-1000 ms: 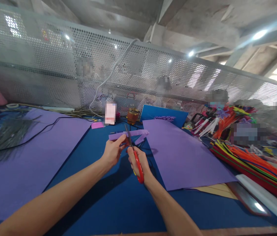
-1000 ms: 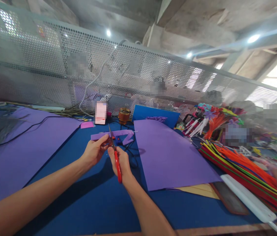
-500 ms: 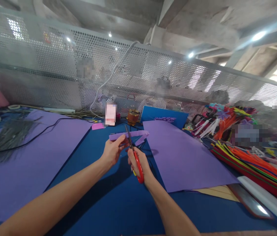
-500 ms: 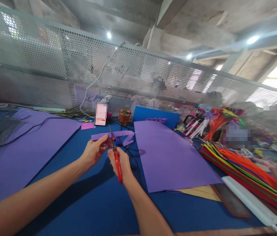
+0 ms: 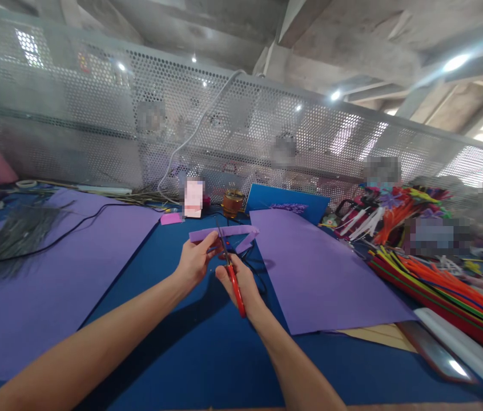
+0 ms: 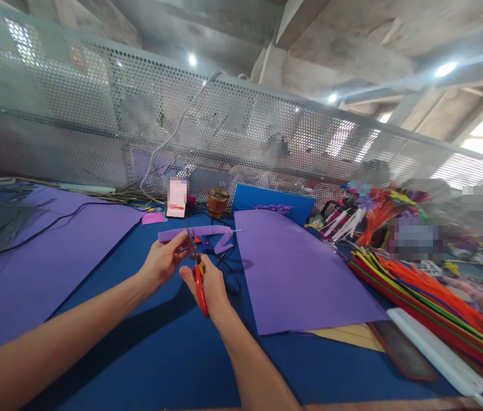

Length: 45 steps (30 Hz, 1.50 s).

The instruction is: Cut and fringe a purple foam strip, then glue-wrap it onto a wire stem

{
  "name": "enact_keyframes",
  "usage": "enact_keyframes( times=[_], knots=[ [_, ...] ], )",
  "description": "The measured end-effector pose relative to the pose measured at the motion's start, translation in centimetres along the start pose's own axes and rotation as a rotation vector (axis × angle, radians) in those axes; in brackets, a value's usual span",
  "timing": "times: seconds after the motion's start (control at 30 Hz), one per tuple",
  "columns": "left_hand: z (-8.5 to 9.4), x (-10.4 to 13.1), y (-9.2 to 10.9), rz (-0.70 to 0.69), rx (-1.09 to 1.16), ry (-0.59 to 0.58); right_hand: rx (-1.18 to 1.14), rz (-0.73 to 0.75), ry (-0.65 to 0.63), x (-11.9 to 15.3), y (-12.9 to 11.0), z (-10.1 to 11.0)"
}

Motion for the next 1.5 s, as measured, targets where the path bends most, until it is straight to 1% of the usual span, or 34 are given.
enact_keyframes(
  times=[0.1, 0.27, 0.4, 0.57, 0.73, 1.07, 1.3, 1.43, 1.5],
  knots=[
    [-0.2, 0.2, -0.3, 0.011, -0.015, -0.033, 0.000, 0.002, 0.026, 0.0, 0.4, 0.1],
    [-0.4, 0.3, -0.5, 0.010, -0.017, -0.072, -0.050, -0.066, 0.059, 0.1, 0.6, 0.0],
    [-0.4, 0.5, -0.4, 0.016, -0.016, -0.074, -0.062, -0.054, 0.101, 0.1, 0.0, 0.3],
    [-0.4, 0.4, -0.4, 0.021, -0.010, -0.070, -0.085, -0.059, 0.113, 0.0, 0.1, 0.2],
    [-0.3, 0.4, -0.5, 0.027, -0.008, -0.058, -0.122, -0.083, 0.102, 0.0, 0.4, 0.0],
    [-0.3, 0.3, -0.5, 0.020, 0.004, -0.052, -0.128, -0.074, 0.104, 0.0, -0.1, 0.1],
    [-0.2, 0.1, -0.6, 0.032, -0.008, -0.058, -0.105, -0.085, 0.098, 0.0, 0.7, 0.0],
    [0.0, -0.1, -0.8, 0.042, 0.004, -0.057, -0.089, -0.108, 0.059, 0.0, 1.2, -0.1],
    [0.1, -0.3, -0.8, 0.036, 0.005, -0.047, -0.085, -0.070, 0.041, -0.1, 1.0, -0.1]
  ],
)
Point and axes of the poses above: each hand's wrist, its own x-axis away from the middle knuckle, its own z-axis out of the back of the hand, y = z × x, the point moved 6 cm from there along -x, towards the middle knuckle, and after that the axes turned 1 degree about -y, right-handed, at the moved point
